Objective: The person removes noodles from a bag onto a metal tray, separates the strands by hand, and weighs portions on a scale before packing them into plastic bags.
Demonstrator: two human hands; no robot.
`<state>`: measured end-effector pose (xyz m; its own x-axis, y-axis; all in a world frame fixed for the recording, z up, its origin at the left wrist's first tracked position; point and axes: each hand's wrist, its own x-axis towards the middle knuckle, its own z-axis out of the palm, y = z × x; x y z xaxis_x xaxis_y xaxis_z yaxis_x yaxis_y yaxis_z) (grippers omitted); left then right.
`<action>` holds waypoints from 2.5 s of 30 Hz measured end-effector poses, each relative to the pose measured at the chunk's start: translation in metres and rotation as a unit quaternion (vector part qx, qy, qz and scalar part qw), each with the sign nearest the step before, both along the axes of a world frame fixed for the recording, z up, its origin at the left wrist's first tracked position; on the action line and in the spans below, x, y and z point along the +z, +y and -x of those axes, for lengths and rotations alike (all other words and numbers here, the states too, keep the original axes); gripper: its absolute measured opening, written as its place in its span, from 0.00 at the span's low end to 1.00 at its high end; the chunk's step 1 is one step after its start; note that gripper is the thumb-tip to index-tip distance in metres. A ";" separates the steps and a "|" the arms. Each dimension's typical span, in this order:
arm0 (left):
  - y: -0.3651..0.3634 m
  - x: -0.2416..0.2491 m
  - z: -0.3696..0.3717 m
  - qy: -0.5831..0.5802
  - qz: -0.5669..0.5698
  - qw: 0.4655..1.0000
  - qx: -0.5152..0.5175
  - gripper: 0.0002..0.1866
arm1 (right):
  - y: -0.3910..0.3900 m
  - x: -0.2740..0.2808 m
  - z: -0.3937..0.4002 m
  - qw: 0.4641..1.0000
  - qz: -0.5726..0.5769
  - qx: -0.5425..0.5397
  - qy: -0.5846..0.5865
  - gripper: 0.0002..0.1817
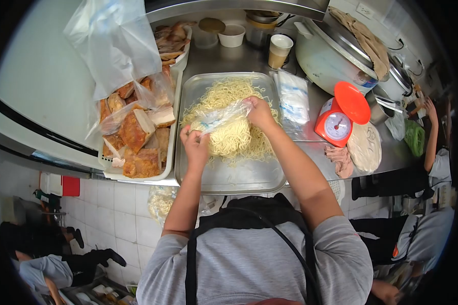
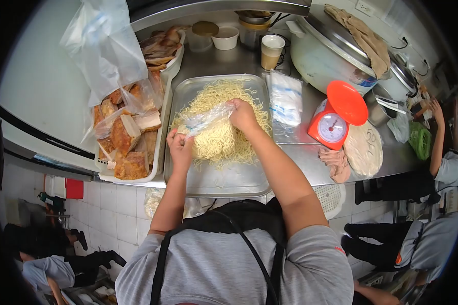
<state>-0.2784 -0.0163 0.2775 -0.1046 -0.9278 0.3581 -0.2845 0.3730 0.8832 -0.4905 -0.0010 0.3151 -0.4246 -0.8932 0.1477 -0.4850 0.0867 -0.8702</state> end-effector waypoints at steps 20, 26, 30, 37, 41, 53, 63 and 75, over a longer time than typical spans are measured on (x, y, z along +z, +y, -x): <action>-0.074 0.072 0.029 0.127 -0.035 0.987 -0.094 0.06 | -0.040 0.038 -0.018 0.983 -0.013 0.021 -0.182 0.21; -0.051 0.086 0.052 0.108 0.014 0.982 -0.156 0.14 | -0.010 0.101 -0.050 0.920 -0.024 0.076 -0.384 0.24; -0.032 0.092 0.062 0.044 0.139 0.984 -0.106 0.13 | -0.015 0.098 -0.055 0.931 0.073 0.158 -0.320 0.18; -0.012 0.104 0.080 0.099 0.027 0.980 -0.168 0.06 | 0.009 0.053 -0.033 0.991 0.030 -0.025 -0.124 0.17; 0.051 0.100 0.105 0.240 -0.211 0.907 -0.273 0.15 | 0.081 0.073 -0.050 0.810 0.013 -0.144 -0.569 0.20; 0.186 0.080 0.147 0.193 -0.566 0.560 -0.573 0.24 | 0.284 0.032 -0.011 0.904 0.176 -0.275 0.276 0.16; 0.356 0.033 0.221 -0.065 -0.392 0.516 -0.759 0.21 | 0.481 0.033 -0.040 0.875 0.051 -0.436 0.206 0.20; 0.612 0.019 0.189 -0.261 -0.282 0.277 -0.881 0.33 | 0.716 -0.027 -0.167 0.645 0.054 -0.759 0.067 0.10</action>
<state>-0.4670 0.5962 0.2967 -0.4732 0.8345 -0.2824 -0.2445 0.1836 0.9521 -0.3233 0.7152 0.2884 -0.7749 0.5566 0.2997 0.0167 0.4919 -0.8705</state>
